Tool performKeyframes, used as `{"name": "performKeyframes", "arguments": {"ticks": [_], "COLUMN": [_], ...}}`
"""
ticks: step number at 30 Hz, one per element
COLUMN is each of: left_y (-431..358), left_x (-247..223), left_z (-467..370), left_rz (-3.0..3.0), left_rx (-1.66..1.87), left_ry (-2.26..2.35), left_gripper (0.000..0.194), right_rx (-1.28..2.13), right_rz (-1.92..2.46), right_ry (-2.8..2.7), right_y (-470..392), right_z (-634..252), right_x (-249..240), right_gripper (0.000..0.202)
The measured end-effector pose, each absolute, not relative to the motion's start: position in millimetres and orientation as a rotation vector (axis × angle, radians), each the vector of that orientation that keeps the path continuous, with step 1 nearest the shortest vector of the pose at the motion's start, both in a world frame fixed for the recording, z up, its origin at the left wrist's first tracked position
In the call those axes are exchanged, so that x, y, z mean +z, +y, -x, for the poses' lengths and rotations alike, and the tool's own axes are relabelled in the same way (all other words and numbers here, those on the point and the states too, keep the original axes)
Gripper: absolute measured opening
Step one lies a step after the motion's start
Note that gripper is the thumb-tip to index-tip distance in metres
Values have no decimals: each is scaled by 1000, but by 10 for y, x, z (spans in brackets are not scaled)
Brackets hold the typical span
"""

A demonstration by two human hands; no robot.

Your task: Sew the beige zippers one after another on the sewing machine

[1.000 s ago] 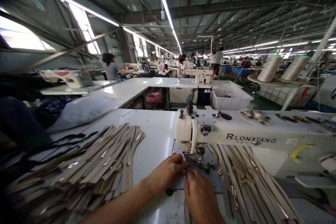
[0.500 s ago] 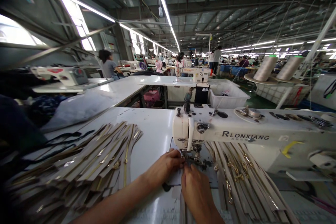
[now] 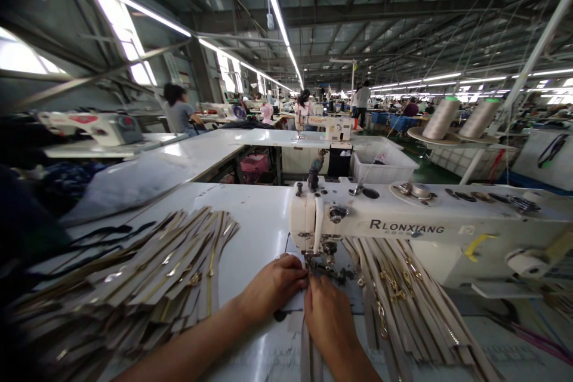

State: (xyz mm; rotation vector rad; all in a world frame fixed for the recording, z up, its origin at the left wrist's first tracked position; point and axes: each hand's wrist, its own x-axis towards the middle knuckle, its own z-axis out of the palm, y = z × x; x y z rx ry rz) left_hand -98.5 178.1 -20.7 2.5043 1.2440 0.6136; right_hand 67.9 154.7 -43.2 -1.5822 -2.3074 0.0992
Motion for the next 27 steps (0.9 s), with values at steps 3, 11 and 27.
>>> {"name": "performKeyframes", "arguments": {"ticks": [3,11,27], "left_y": [1811,1827,1820], "left_x": [-218,-211,-212], "left_z": [1002,1017,1010], "left_rz": [-2487,-2519,-2572], "left_rx": [651,708,673], "left_ry": [1224,980,997], "left_gripper": [15,28,31], "right_rx": [70,152,201], "right_rz": [1554,1473,1387], "right_ry": [-2305,-2252,-2120], "right_y": [1557,1515,1206], "right_z": [-685,-719,-815], "right_x": [-468,-449,-658], "right_gripper": [32,29,33]}}
